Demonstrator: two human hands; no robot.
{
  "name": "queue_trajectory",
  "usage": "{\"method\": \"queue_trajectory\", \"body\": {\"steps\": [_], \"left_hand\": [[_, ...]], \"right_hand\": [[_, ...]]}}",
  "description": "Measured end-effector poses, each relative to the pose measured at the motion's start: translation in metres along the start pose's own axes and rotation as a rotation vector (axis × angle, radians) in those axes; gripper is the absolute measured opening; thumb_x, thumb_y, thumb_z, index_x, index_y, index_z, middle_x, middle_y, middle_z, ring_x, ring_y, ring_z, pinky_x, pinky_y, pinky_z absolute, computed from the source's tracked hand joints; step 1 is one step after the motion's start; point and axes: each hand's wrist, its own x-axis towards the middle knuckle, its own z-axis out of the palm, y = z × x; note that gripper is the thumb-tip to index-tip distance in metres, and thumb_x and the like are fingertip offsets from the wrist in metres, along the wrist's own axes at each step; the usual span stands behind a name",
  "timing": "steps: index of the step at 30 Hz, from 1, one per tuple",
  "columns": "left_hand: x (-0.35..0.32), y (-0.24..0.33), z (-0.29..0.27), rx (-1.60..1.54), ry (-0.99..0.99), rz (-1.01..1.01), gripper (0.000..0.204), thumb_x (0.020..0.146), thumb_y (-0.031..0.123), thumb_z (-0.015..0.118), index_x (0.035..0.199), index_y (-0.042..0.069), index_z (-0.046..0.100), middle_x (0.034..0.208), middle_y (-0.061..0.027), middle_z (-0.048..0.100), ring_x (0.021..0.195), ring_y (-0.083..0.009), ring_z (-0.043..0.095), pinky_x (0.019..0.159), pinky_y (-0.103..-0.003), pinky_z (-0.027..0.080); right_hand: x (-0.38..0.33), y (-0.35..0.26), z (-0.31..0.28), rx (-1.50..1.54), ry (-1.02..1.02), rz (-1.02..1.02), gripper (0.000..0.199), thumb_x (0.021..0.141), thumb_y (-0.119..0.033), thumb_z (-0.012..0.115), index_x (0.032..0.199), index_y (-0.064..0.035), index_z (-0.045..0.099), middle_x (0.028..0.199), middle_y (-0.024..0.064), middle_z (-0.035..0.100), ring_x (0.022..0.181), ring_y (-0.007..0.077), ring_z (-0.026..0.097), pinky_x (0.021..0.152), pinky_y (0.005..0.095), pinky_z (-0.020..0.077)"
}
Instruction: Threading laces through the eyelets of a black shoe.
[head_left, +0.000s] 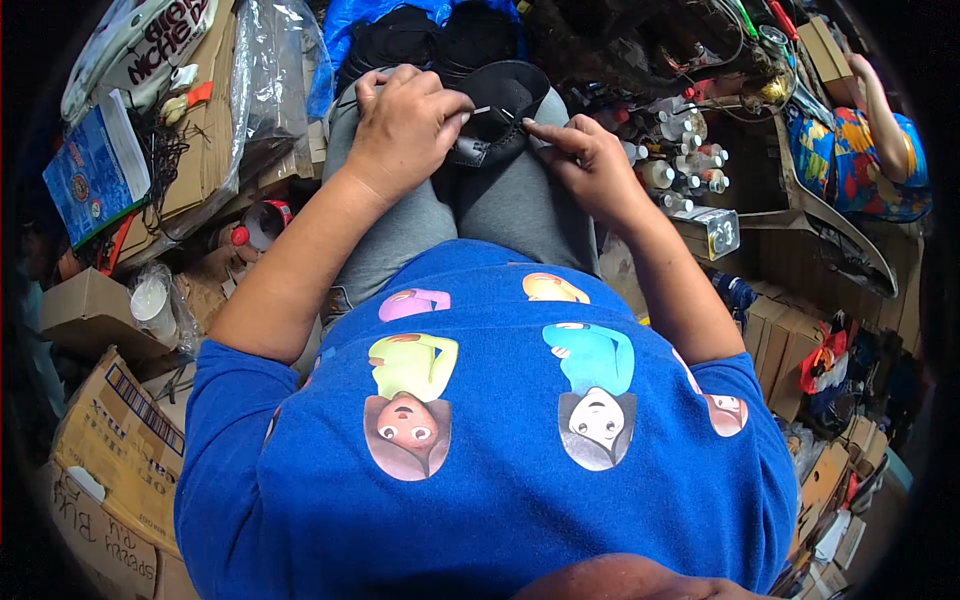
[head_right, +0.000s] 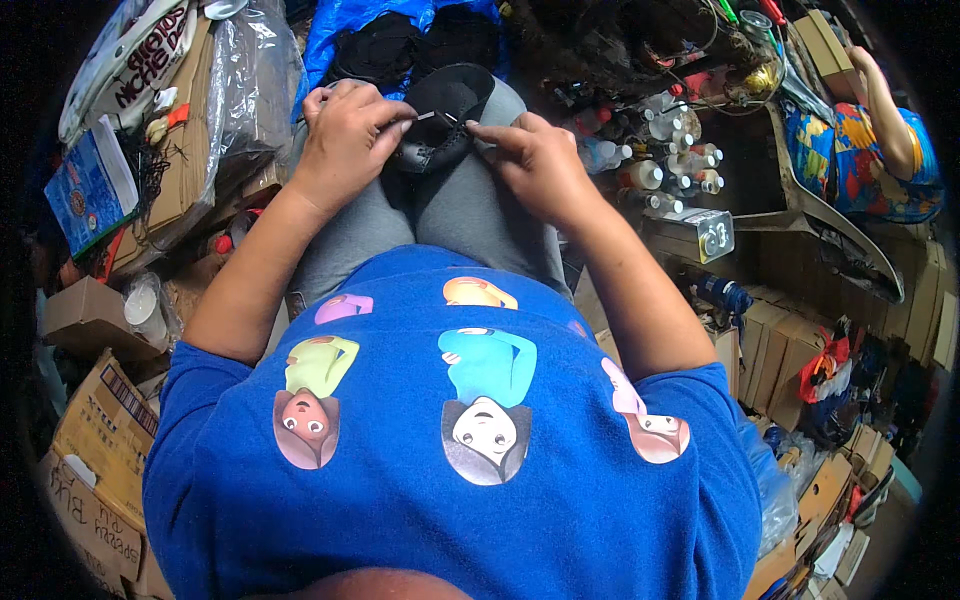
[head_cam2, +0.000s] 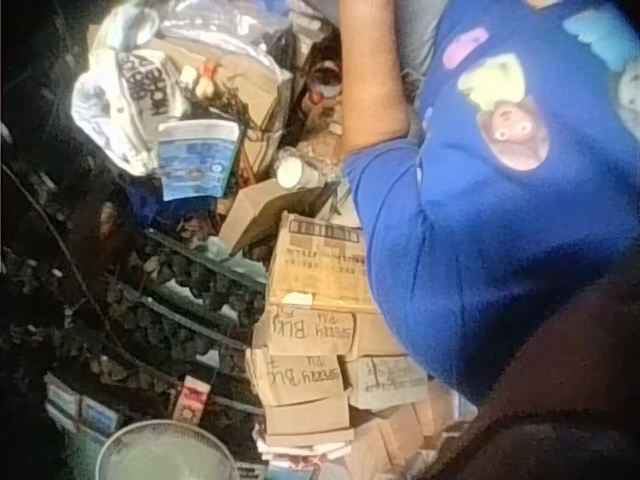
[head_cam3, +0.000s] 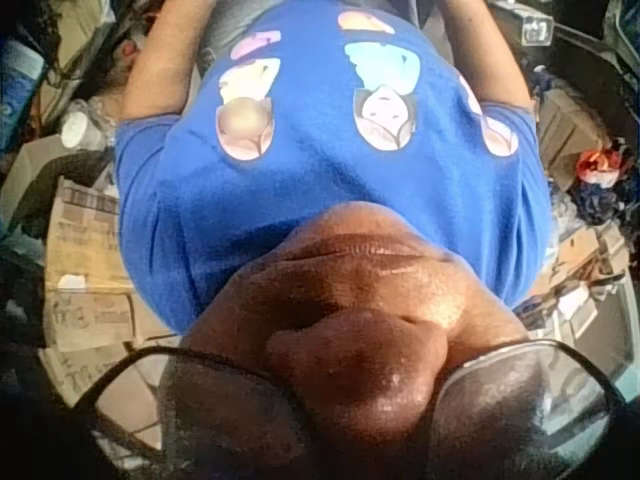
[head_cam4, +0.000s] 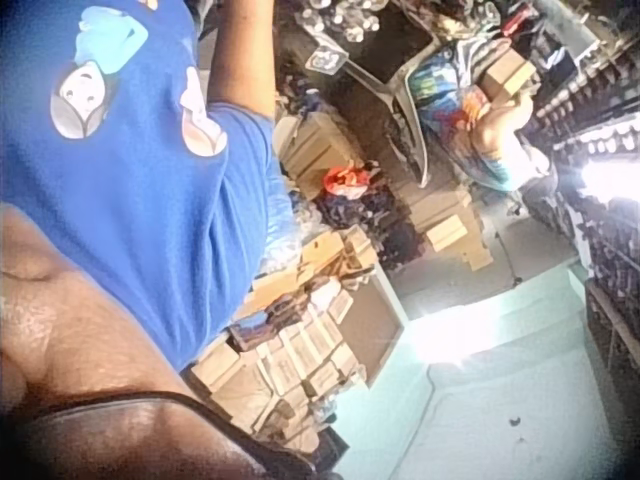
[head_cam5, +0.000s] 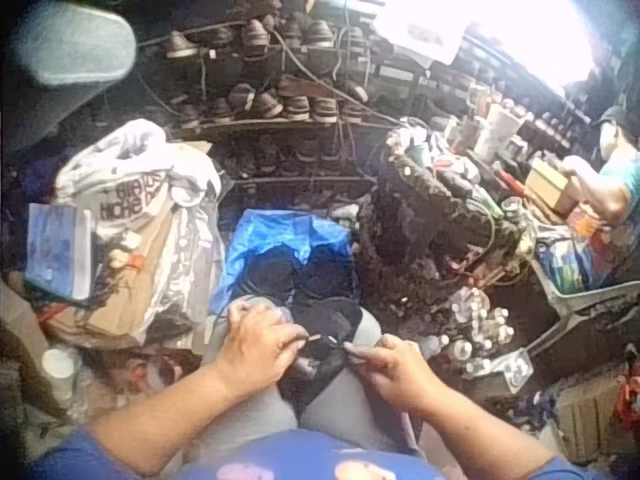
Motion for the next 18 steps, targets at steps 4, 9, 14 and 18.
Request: {"method": "queue_trajectory", "body": {"steps": [4, 9, 14, 18], "left_hand": [[0.007, -0.005, 0.008, -0.398, -0.008, -0.061, 0.013, 0.077, 0.011, 0.066, 0.088, 0.015, 0.070, 0.081, -0.0025, 0.056, 0.085, -0.0211, 0.053, 0.078, -0.035, 0.039], [0.013, -0.009, 0.019, -0.288, -0.002, 0.037, 0.014, 0.078, 0.012, 0.067, 0.089, 0.018, 0.072, 0.074, -0.0031, 0.051, 0.078, -0.0212, 0.051, 0.071, -0.033, 0.041], [0.013, -0.013, 0.023, -0.293, -0.026, 0.037, 0.014, 0.077, 0.014, 0.068, 0.089, 0.020, 0.072, 0.072, -0.0031, 0.049, 0.076, -0.0209, 0.049, 0.070, -0.034, 0.040], [0.014, -0.014, 0.023, -0.302, -0.044, 0.029, 0.015, 0.077, 0.013, 0.068, 0.089, 0.020, 0.072, 0.072, -0.0029, 0.049, 0.075, -0.0208, 0.048, 0.069, -0.035, 0.039]], "right_hand": [[0.015, 0.009, -0.013, 0.203, -0.103, 0.036, 0.038, 0.082, 0.001, 0.057, 0.114, -0.0165, 0.067, 0.081, 0.0010, 0.046, 0.077, 0.0103, 0.048, 0.070, 0.0230, 0.0402], [0.035, 0.019, -0.023, 0.225, -0.230, 0.077, 0.037, 0.080, 0.007, 0.053, 0.107, -0.0127, 0.069, 0.088, -0.0003, 0.052, 0.084, 0.0102, 0.051, 0.080, 0.0234, 0.0419], [0.044, 0.021, -0.027, 0.244, -0.271, 0.031, 0.035, 0.080, 0.006, 0.053, 0.105, -0.0124, 0.070, 0.092, 0.0004, 0.054, 0.089, 0.0113, 0.053, 0.083, 0.0243, 0.0420], [0.045, 0.019, -0.030, 0.234, -0.304, 0.060, 0.032, 0.081, 0.004, 0.055, 0.104, -0.0125, 0.070, 0.093, 0.0002, 0.054, 0.091, 0.0122, 0.053, 0.085, 0.0248, 0.0416]]}}
